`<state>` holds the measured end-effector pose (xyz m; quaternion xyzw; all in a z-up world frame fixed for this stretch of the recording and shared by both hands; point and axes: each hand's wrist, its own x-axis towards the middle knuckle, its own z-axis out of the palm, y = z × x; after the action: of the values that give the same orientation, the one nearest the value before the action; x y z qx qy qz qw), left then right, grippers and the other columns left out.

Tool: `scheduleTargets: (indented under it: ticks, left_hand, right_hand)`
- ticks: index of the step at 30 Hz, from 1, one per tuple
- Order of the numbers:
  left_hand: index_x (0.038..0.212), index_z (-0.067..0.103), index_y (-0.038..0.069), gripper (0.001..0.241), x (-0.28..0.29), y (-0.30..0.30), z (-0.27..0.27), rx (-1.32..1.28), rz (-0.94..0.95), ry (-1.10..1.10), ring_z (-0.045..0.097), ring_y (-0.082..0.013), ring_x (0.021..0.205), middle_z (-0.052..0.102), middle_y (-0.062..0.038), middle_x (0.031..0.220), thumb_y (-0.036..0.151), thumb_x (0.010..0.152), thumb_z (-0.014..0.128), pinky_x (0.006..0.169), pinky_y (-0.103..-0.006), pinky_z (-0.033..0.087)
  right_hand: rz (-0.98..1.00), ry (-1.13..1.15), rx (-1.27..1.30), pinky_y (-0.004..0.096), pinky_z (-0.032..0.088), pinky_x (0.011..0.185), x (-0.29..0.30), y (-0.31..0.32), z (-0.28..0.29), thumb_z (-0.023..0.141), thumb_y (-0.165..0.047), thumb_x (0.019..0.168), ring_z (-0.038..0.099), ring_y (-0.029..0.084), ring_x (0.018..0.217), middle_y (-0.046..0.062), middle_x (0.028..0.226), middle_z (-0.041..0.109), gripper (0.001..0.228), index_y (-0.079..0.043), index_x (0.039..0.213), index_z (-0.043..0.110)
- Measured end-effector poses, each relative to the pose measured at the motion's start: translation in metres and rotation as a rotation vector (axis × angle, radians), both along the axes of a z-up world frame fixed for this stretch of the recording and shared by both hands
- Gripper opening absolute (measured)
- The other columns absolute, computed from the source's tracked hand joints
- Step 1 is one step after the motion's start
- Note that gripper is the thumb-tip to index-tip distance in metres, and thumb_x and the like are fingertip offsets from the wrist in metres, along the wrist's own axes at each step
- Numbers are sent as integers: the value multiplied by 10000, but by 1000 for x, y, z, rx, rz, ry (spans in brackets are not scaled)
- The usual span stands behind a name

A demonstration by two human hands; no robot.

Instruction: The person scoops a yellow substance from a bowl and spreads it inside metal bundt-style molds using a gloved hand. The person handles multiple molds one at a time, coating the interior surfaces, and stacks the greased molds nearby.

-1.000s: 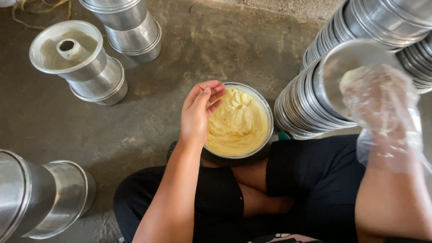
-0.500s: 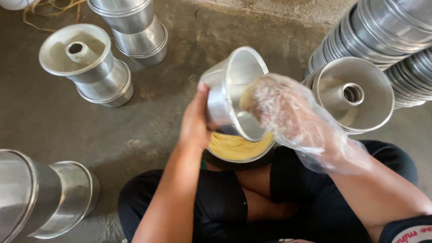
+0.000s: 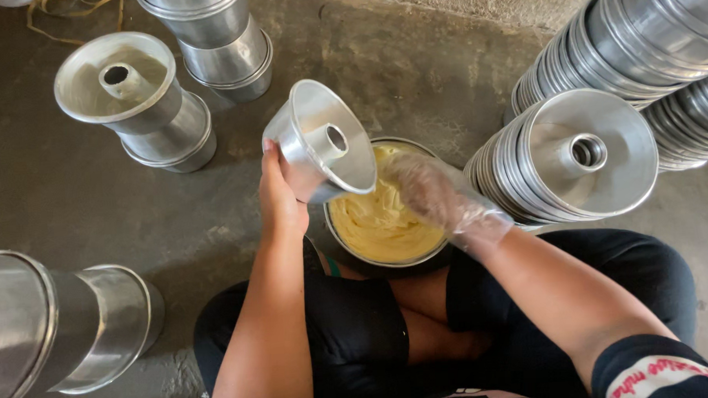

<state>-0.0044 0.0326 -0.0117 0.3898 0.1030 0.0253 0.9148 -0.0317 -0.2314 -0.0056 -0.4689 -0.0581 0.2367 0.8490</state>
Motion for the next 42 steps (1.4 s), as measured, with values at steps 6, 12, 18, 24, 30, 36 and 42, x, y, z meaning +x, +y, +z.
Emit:
scheduleTargets:
  ticks: [6,12,18,24,30,36,42]
  left_hand:
    - [1493,437,73,644,-7,-8,7,-106,-100,-102,556,-246,1321,547,-79,1458,509,1018,427,1069,-443,481]
    - [1483,460,8,633,-8,-1,0,-36,-81,-300,543,-230,1364,559,-112,1471,483,1065,466,1147,-410,422]
    - [1359,561,-18,534,-8,-10,-7,44,-6,-317,594,-226,1219,638,-116,1305,428,1080,467,1056,-403,461]
    - [1329,590,-25,511,-25,-49,-10,4,-32,-321,584,-225,1231,637,-121,1309,397,1066,470,1071,-387,441]
    - [1357,574,8,545,-31,-45,0,-216,-122,-212,593,-251,1229,637,-120,1309,423,1013,500,1092,-403,447]
    - [1306,600,-6,564,-42,-46,-7,-66,-66,-288,629,-237,1157,675,-121,1227,454,1009,468,1013,-385,495]
    - [1058,675,-63,508,-46,-62,-27,502,1,-410,555,-187,885,647,-100,931,417,1073,511,794,-339,464]
  right_hand:
    - [7,9,-233,283,594,783,-11,2,-7,592,-75,991,694,174,865,97,978,706,115,-2,1056,654]
    - [-27,-134,-387,312,604,811,14,-11,36,576,-55,986,700,201,878,111,955,711,96,2,1016,647]
    - [-59,46,235,350,615,845,-3,-16,76,548,-54,970,714,238,901,128,929,719,107,-6,948,641]
    - [485,343,813,394,585,927,-46,31,68,506,-56,1044,687,209,908,113,980,694,159,14,1136,615]
    - [120,164,528,371,589,898,-50,26,55,510,-56,1052,689,206,915,127,1027,688,187,20,1197,600]
    - [322,210,409,348,593,868,-67,34,37,514,-56,1061,691,203,922,141,1074,681,225,27,1259,585]
    - [56,166,470,325,596,839,-54,31,24,518,-56,1070,694,200,929,155,1121,674,270,33,1320,570]
